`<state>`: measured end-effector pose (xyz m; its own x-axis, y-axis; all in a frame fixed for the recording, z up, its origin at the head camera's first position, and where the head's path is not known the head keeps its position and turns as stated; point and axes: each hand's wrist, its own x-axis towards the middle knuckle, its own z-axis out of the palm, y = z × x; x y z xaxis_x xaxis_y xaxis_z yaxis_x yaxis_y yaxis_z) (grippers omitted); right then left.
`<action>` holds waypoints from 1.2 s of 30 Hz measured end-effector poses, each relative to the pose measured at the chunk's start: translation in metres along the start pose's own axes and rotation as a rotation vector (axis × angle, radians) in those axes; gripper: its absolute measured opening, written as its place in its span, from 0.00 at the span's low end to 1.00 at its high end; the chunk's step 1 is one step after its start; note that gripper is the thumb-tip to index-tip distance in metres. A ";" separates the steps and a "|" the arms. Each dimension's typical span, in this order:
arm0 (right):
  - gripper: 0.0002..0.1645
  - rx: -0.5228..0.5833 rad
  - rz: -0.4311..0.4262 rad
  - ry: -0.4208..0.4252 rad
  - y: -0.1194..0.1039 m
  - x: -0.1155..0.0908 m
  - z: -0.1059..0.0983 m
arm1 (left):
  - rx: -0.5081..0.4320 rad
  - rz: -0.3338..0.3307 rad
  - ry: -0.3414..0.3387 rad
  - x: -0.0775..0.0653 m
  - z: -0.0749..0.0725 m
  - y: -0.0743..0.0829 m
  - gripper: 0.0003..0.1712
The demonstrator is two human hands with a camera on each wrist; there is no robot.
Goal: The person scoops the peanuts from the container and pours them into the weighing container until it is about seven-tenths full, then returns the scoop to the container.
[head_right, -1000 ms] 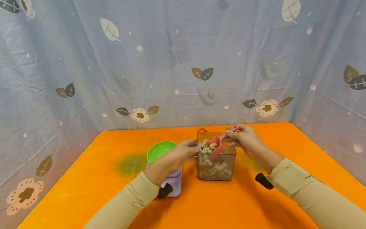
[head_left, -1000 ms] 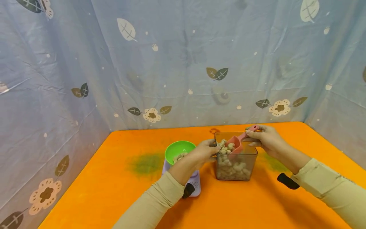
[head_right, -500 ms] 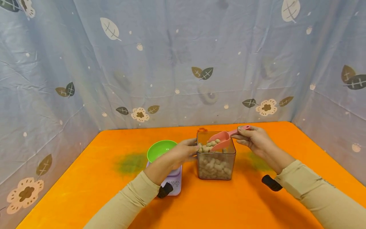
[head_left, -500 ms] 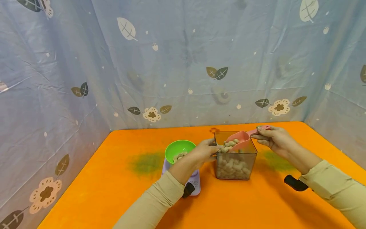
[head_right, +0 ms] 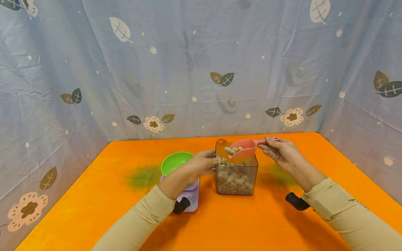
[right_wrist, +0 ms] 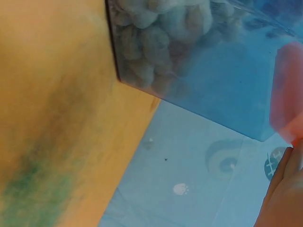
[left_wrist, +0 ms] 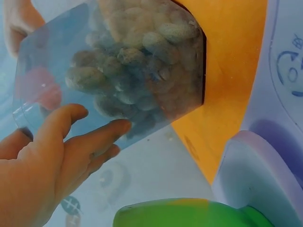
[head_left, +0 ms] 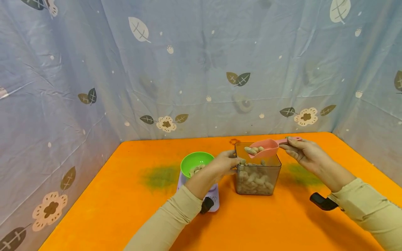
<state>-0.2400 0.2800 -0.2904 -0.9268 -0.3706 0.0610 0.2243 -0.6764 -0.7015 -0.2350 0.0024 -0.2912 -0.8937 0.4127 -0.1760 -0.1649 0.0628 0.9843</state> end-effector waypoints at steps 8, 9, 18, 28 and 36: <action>0.17 0.068 -0.011 0.014 -0.005 -0.001 0.005 | -0.014 0.031 0.006 -0.008 -0.012 0.001 0.32; 0.17 0.069 -0.015 0.019 -0.006 -0.001 0.007 | -0.014 0.036 0.004 -0.010 -0.015 0.002 0.32; 0.18 0.123 -0.023 0.015 -0.005 0.005 0.024 | 0.012 0.114 0.006 -0.037 -0.054 0.012 0.30; 0.18 0.080 0.001 0.040 0.008 0.016 0.047 | 0.060 0.157 0.133 -0.065 -0.095 0.016 0.30; 0.15 0.044 0.013 0.087 0.026 0.029 0.072 | 0.166 0.193 0.286 -0.077 -0.117 0.009 0.31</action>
<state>-0.2392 0.2062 -0.2557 -0.9459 -0.3243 -0.0107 0.2477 -0.7002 -0.6697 -0.2168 -0.1355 -0.2702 -0.9860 0.1622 0.0398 0.0667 0.1643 0.9842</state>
